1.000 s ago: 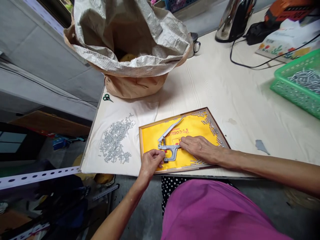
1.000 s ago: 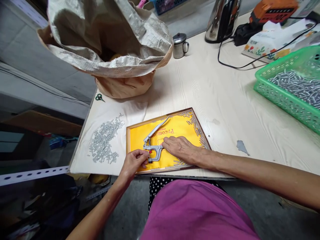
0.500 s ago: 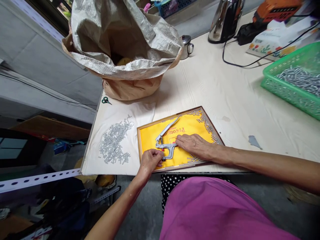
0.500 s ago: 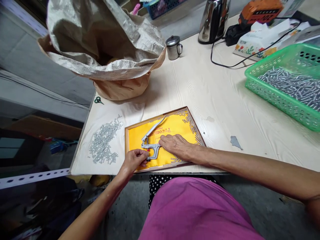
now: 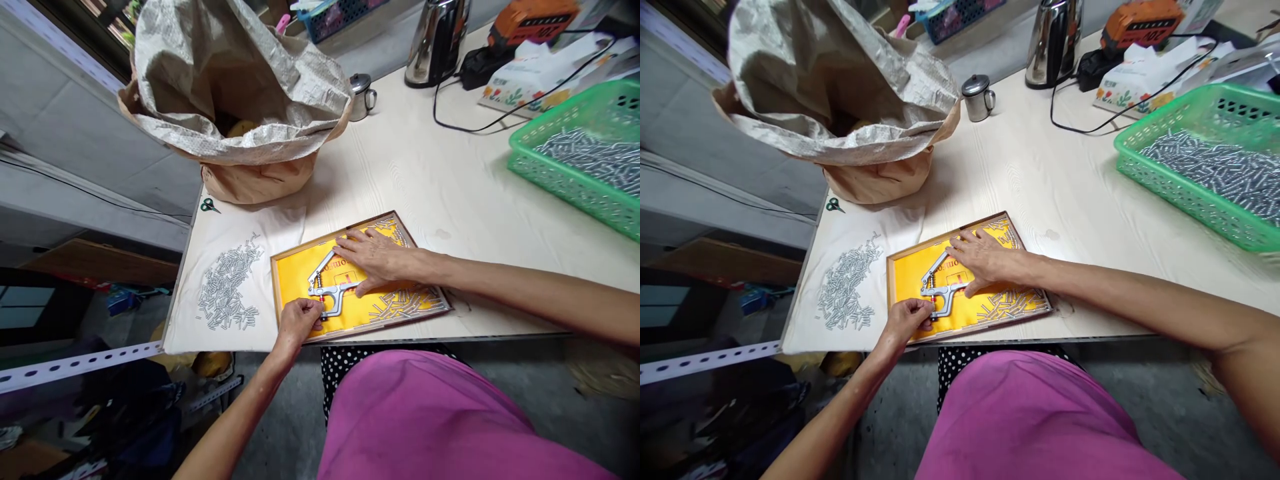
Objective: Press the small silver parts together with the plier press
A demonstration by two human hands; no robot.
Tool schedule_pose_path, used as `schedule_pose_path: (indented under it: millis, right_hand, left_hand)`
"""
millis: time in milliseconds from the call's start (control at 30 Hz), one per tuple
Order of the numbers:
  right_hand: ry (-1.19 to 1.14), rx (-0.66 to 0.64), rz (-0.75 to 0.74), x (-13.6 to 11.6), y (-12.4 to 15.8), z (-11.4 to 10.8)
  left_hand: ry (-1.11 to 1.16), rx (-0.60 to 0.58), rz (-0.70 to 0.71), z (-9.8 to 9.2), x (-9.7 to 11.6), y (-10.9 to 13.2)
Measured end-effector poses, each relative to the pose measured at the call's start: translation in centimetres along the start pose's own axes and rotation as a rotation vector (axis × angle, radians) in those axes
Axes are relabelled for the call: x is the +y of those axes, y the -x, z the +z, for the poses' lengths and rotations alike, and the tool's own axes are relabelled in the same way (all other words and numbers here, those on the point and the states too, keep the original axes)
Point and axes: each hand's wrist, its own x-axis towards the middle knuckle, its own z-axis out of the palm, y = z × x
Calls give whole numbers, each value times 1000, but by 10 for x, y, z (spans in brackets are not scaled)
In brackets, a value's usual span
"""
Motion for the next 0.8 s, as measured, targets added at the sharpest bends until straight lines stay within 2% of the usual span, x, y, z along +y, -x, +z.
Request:
schedule_pose_path:
  millis: [233,400,500,567,700,800]
  right_hand:
    - [91,-91,10,-2,-6,-1]
    - [69,-131,35,-9,-2,-10]
    - [14,-132,22,-12,1,-10]
    - [-18,-123,16,-13,3,-8]
    - [-32,-103,18,-14,6,-4]
    - [-5,-84,21,-14,8,-4]
  left_hand:
    - [43,10,-24,1,2,2]
    - [28,-3,-26,0,5,4]
    - [-55,-15,-10,-3,3,4]
    - [-196,41,94,-5,1,5]
    - [-529,238,547,1,5,9]
    - [-744,193,796,15,19,7]
